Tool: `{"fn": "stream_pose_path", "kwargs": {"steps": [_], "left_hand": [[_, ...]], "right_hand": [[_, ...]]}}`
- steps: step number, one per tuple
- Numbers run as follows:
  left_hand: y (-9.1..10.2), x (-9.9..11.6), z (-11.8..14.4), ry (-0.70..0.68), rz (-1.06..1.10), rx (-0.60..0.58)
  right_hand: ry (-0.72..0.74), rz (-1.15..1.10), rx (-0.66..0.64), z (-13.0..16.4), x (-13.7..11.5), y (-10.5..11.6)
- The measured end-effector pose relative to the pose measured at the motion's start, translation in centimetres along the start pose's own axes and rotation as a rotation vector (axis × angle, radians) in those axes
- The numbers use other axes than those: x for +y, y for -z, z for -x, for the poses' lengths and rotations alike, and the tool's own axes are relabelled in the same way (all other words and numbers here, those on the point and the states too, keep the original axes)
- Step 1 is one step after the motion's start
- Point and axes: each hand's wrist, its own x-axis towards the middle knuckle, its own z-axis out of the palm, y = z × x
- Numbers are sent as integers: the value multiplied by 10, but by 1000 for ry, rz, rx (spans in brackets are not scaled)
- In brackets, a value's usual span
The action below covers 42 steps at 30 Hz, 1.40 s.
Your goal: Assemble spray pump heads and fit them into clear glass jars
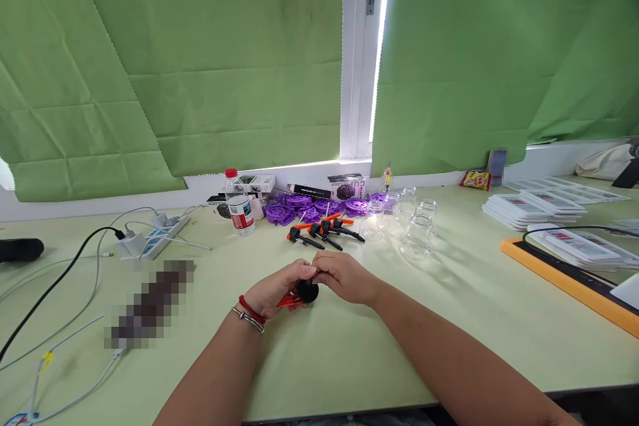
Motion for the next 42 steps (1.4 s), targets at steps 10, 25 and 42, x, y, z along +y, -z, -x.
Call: {"fn": "stream_pose_path", "kwargs": {"steps": [10,25,42], "left_hand": [[0,0,-1,14,-32,24],[-3,4,1,19,-36,18],[-3,3,1,15,-49,2]], "right_hand": [[22,26,15,1,4,-3],[-15,-55,74,2,5,-5],[48,-92,91,4,9,-8]]}}
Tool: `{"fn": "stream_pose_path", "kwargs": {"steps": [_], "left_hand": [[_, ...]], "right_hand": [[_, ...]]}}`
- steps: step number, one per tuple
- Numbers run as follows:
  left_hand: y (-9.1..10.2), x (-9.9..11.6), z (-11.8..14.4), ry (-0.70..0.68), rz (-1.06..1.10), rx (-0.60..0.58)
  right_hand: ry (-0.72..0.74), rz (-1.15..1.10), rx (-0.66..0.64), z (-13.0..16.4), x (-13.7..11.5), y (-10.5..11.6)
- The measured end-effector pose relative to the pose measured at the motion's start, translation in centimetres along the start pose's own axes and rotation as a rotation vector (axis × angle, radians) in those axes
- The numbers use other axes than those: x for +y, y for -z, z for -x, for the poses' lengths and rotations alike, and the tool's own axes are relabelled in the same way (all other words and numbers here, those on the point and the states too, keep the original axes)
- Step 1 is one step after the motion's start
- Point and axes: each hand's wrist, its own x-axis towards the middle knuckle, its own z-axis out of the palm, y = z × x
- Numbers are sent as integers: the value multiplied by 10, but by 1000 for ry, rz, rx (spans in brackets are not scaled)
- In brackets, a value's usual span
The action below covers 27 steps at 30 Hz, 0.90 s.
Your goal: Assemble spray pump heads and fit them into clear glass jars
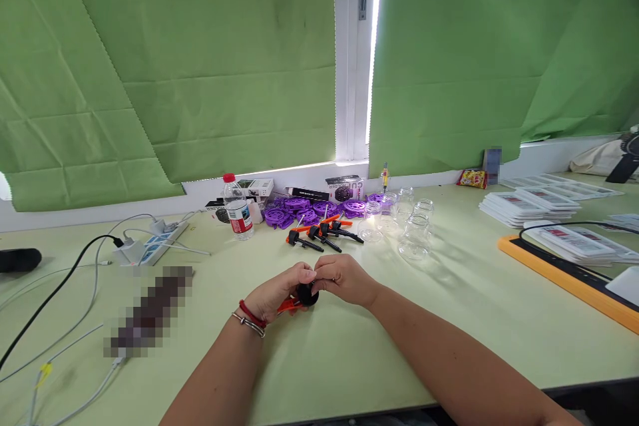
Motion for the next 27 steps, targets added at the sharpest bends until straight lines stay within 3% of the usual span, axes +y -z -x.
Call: {"fn": "stream_pose_path", "kwargs": {"steps": [7,17,27], "left_hand": [[1,-2,-2,-15,14,-8],[0,3,1,11,-43,1],[1,1,0,15,-35,1]], "right_hand": [[38,-2,39,-1,1,-2],[-23,-239,56,-2,3,-5],[-20,-211,112,-1,3,-9]]}}
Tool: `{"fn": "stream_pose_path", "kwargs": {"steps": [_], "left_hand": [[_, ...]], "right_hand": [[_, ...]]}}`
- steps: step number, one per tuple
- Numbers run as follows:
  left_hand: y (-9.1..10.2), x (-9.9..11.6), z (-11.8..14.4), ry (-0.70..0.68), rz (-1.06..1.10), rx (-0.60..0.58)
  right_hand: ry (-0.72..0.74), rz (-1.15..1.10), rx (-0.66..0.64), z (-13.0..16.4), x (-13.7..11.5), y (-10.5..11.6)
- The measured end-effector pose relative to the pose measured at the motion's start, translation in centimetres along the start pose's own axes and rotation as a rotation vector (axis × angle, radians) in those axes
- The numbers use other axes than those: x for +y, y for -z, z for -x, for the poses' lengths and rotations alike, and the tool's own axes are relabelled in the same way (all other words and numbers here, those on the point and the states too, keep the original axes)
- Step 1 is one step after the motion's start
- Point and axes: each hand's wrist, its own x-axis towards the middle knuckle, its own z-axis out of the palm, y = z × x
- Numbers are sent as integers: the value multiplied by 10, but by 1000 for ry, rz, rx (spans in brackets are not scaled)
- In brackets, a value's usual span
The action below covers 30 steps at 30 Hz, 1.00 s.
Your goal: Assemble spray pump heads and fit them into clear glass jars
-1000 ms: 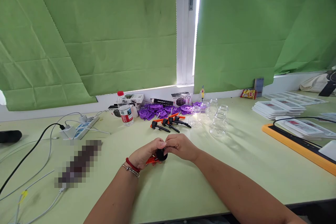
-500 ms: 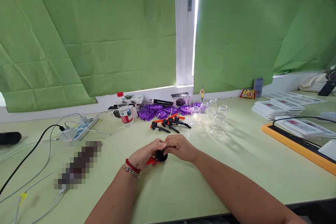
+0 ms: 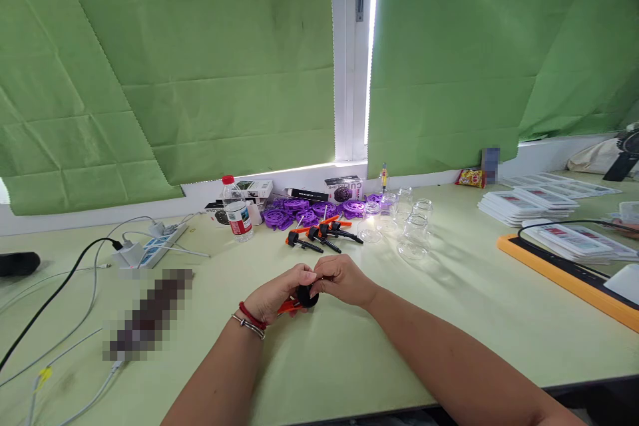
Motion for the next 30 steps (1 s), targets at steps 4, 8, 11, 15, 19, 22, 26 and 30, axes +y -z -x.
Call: {"fn": "stream_pose_path", "kwargs": {"steps": [4,8,11,15,19,22,26,30], "left_hand": [[0,0,0,9,8,-5],[0,0,-1,-10,14,-22],[0,0,-1,-6,10,-12],[0,0,0,2,-2,-6],[0,0,-1,-10,-10,-38],[1,0,-1,-26,-7,-57],[1,0,-1,-34,-5,-57],[0,0,-1,-29,-11,-40]], "right_hand": [[16,57,17,1,2,-1],[32,112,22,1,4,0],[38,114,15,1,2,1],[42,67,-1,0,-1,0],[42,66,6,0,1,-1],[45,99,-3,1,3,0],[38,104,-2,0,2,0],[42,116,3,-1,1,-1]]}}
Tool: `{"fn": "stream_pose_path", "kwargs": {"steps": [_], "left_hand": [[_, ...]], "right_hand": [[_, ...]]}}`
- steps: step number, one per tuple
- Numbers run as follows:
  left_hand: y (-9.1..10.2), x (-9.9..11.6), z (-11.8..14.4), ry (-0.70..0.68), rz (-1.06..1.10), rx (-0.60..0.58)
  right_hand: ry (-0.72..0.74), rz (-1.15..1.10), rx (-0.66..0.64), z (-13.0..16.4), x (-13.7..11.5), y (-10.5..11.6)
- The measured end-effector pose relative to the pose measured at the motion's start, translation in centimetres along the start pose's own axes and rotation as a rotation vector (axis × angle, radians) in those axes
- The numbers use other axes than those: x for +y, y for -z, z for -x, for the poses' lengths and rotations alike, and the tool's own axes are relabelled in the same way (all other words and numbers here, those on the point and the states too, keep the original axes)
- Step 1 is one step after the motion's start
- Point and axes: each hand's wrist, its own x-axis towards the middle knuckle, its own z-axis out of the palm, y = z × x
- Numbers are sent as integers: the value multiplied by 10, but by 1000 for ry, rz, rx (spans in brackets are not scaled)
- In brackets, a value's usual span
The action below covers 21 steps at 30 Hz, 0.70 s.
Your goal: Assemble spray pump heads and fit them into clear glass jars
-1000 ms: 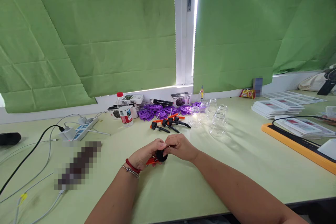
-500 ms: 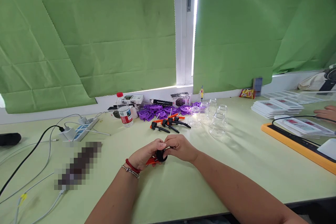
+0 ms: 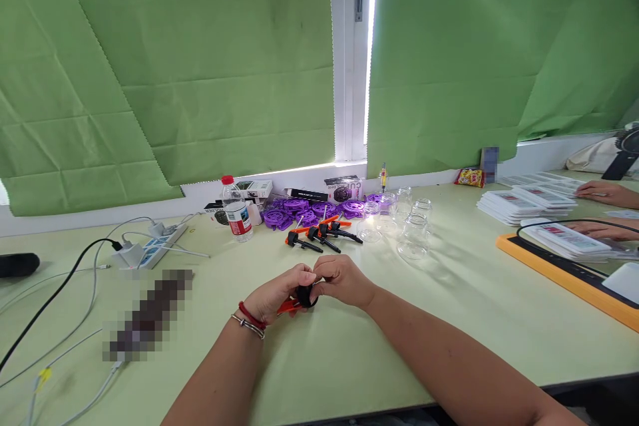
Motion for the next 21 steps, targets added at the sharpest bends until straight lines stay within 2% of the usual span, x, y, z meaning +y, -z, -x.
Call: {"fn": "stream_pose_path", "kwargs": {"steps": [11,21], "left_hand": [[1,-2,0,0,7,-2],[1,-2,-1,10,-1,12]], "right_hand": [[-19,61,5,2,3,-1],[-103,-108,30,-1,-2,-3]]}}
